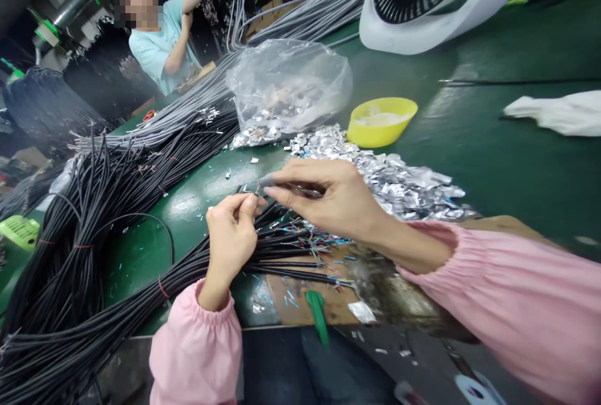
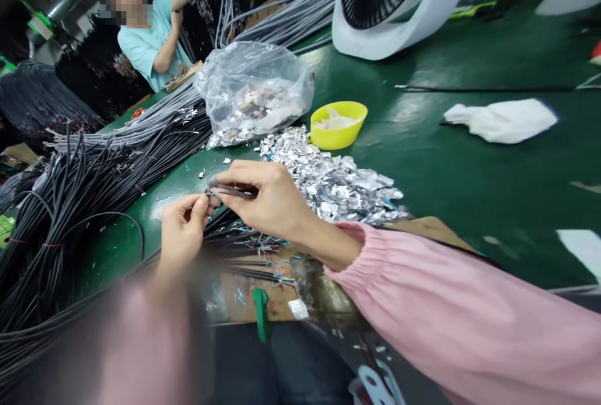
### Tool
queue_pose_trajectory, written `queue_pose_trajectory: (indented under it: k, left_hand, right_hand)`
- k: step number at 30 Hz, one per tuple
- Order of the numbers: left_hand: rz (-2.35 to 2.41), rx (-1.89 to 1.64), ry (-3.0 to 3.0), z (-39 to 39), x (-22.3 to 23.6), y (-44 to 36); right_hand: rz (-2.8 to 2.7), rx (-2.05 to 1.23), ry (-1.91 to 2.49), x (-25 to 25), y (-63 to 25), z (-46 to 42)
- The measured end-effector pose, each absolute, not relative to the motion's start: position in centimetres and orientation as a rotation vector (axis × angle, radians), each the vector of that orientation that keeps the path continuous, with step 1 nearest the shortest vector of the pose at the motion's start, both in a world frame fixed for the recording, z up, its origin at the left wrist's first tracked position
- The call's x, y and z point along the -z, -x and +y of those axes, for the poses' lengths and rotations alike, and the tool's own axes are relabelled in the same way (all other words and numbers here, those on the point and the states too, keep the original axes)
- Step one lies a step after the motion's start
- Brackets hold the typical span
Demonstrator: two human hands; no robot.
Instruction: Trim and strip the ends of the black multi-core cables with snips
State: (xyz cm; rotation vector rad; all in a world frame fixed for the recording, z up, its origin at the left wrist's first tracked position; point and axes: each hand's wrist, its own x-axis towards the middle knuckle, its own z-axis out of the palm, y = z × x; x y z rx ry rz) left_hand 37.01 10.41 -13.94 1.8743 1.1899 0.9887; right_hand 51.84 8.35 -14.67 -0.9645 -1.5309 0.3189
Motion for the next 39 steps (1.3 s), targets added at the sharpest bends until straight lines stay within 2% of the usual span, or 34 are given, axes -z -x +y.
queue_pose_trajectory:
  k: [7, 16, 29, 39]
  left_hand:
    - [1.189, -1.108, -1.722, 10.2, 13.8, -37.1]
    - [1.233, -1.233, -1.978, 9.7, 13.7, -36.7]
    - [1.237, -1.133, -2.208, 9.5, 13.6, -36.6]
    - [1.111, -0.923, -1.859, 9.7, 13.4, -36.0]
  right_hand:
    - [-1.517, -0.327, 1.064, 14.5, -51.5, 8.0]
    - [-1.737, 0.052, 1.023, 14.6, -51.5, 7.4]
    - [-1.651, -0.019, 0.972, 14.2, -51.3, 7.3]
    - [-1.663, -0.161, 1.01, 14.2, -51.2, 7.3]
